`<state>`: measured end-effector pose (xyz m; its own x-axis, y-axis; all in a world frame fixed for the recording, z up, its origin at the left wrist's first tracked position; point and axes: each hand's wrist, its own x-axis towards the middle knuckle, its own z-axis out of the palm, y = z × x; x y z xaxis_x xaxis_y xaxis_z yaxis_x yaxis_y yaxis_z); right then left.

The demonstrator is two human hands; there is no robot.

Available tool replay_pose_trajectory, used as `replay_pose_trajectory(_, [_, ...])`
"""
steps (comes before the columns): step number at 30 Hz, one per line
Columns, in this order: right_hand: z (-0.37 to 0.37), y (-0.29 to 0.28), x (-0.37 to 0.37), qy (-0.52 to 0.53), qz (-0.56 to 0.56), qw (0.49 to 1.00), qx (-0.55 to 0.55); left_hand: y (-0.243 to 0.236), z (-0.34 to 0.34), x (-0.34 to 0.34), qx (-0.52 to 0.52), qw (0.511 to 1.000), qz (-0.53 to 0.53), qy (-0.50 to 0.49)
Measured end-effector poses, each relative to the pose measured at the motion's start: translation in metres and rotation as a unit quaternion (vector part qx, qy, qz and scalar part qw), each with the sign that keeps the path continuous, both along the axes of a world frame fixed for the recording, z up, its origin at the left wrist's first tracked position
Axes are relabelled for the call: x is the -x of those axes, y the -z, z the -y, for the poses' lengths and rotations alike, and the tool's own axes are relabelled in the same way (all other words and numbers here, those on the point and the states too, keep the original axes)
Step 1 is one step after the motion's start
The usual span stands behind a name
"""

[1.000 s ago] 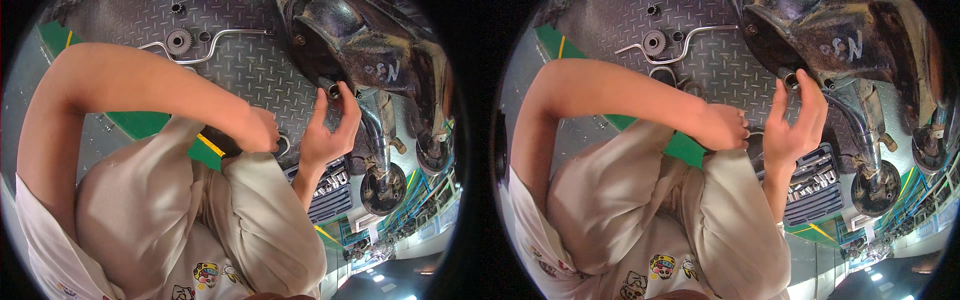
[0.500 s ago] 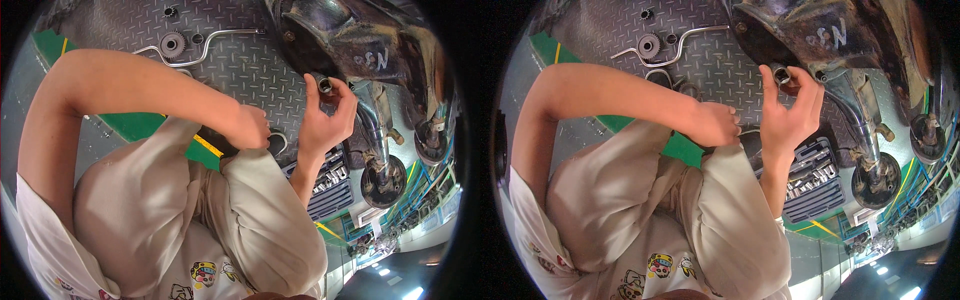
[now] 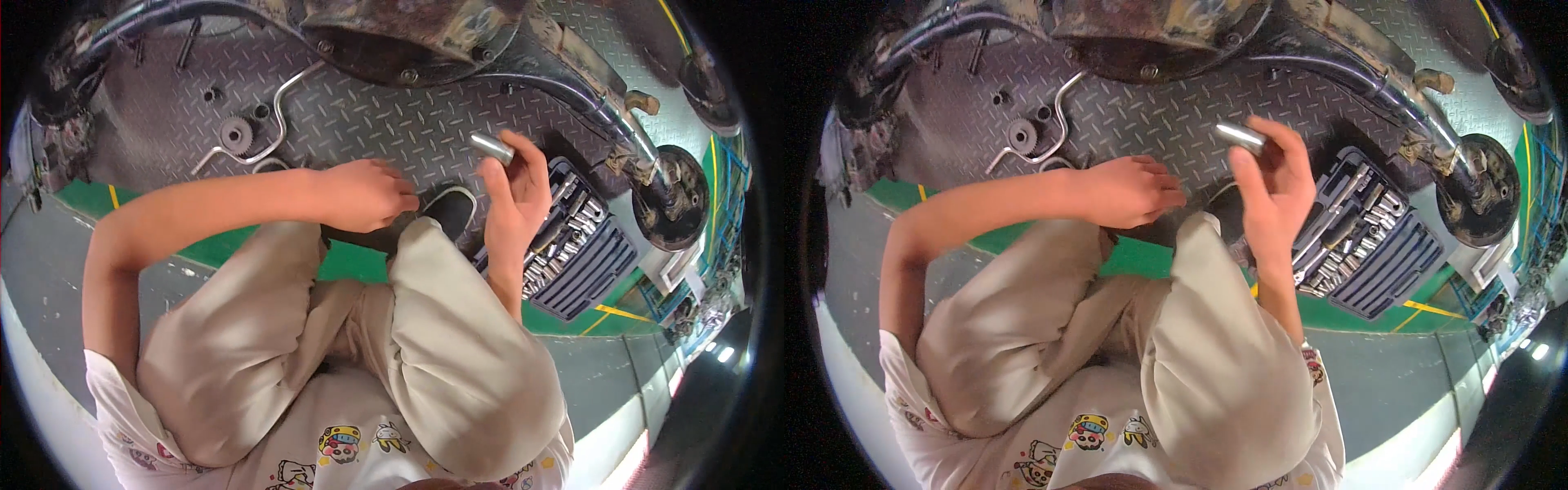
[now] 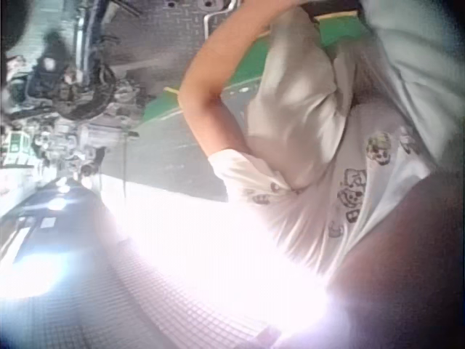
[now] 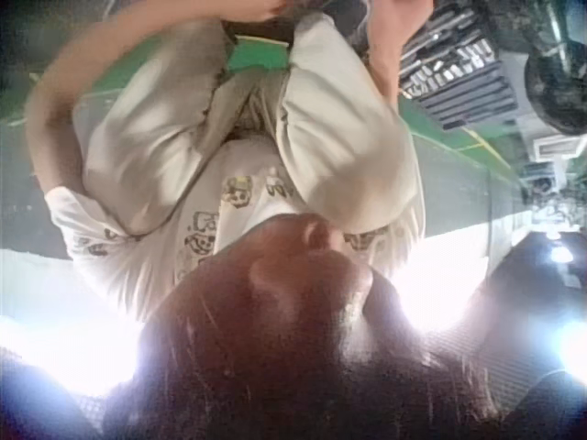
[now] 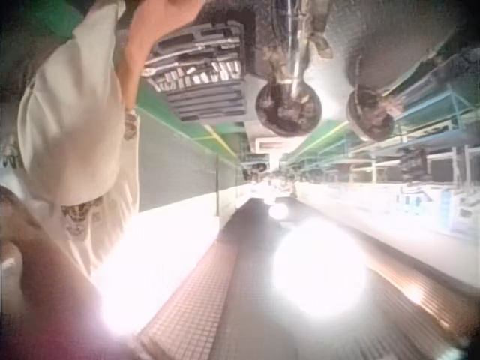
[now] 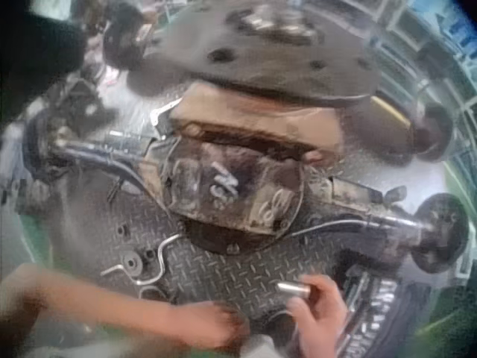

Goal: The person opens a tool case, selects a socket and wrench, and proceeds to loosen and remove bolts from a vehicle axle assembly using the tool and their hands.

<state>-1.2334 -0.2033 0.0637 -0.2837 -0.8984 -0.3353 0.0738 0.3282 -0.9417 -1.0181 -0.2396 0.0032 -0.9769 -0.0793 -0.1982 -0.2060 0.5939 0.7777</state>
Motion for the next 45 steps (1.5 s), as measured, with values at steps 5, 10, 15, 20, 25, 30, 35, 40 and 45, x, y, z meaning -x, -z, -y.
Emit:
replay_pose_trajectory(5, [-0.072,0.032,0.06,0.133,-0.066,0.984,-0.099,0.003,0.01,0.003,0.0,0.999,0.043,0.018])
replay_pose_trajectory(10, [-0.174,0.063,0.11,0.228,-0.145,0.947,-0.175,-0.013,0.011,0.007,-0.049,0.998,0.037,-0.015])
replay_pose_trajectory(15, [-0.263,0.087,0.14,0.277,-0.246,0.893,-0.254,-0.012,0.01,0.009,-0.063,0.995,0.08,0.006])
replay_pose_trajectory(20, [-0.292,0.087,0.158,0.312,-0.292,0.87,-0.245,-0.012,0.009,0.012,-0.057,0.994,0.088,0.007])
replay_pose_trajectory(25, [-0.284,0.094,0.16,0.321,-0.341,0.852,-0.233,-0.011,0.01,0.017,-0.045,0.995,0.085,0.009])
replay_pose_trajectory(30, [-0.269,0.093,0.175,0.32,-0.365,0.847,-0.216,-0.006,0.011,0.016,-0.019,0.996,0.082,0.013])
replay_pose_trajectory(35, [-0.276,0.102,0.219,0.148,-0.507,0.814,-0.241,0.0,0.011,0.021,-0.014,0.998,0.056,0.017])
replay_pose_trajectory(40, [-0.266,0.096,0.229,0.016,-0.572,0.763,-0.301,-0.004,0.012,0.02,-0.005,0.998,0.058,0.013])
replay_pose_trajectory(45, [-0.271,0.095,0.253,-0.016,-0.496,0.818,-0.291,-0.002,0.013,0.017,-0.017,0.998,0.058,0.005])
